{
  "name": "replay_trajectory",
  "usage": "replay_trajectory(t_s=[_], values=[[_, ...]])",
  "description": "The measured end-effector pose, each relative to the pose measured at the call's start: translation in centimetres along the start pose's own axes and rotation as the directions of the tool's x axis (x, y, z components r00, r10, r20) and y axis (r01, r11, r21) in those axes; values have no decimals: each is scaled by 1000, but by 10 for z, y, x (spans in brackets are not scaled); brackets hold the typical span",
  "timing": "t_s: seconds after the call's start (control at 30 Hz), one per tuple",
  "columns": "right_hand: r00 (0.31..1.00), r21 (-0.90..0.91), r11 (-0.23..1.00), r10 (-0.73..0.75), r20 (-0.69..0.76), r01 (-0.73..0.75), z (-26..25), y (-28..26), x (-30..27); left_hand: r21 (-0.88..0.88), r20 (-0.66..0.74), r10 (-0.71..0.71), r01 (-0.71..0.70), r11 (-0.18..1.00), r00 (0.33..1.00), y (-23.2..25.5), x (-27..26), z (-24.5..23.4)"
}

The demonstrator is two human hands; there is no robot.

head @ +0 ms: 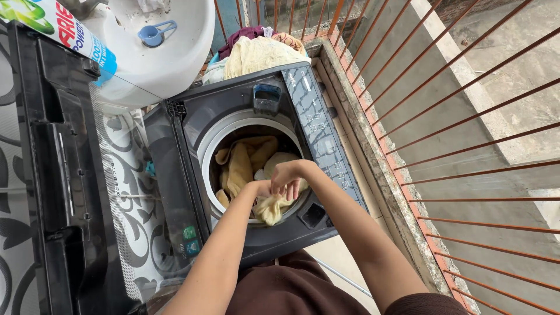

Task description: The person picks up clothing items from a bed and places them into a top-loading washing machine located on a balcony. They handle several items, including a towel and patterned clothing, and then gather more laundry from a basin before adding it to the machine.

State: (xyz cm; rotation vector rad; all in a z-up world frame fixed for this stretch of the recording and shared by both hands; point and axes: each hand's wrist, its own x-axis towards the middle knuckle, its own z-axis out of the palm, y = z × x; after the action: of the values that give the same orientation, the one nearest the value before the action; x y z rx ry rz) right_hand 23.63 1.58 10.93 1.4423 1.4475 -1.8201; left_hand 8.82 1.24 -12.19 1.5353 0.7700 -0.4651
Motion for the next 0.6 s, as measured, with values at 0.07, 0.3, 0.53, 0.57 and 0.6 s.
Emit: replay_trajectory(t_s=[0.07, 0.3, 0.53, 0.57, 0.6], values=[[999, 44, 999, -23, -45, 25, -6, 10, 19, 361, 112, -171, 120, 925, 979, 6, -18, 6], [872, -13, 970, -224, -436, 242, -63, 26, 46, -115, -394, -57, 12, 993, 917, 36, -62, -50], [367, -184, 836, -410, -835, 517, -112, -1, 55, -115, -919, 47, -382, 917, 391, 109, -108, -154], [333, -222, 867, -392, -858, 446, -120, -7, 55, -104, -941, 39, -394, 913, 337, 114, -110, -169], [296, -256, 892, -376, -878, 373, -129, -13, 55, -33, -963, 67, -362, 932, 261, 116, -110, -185]])
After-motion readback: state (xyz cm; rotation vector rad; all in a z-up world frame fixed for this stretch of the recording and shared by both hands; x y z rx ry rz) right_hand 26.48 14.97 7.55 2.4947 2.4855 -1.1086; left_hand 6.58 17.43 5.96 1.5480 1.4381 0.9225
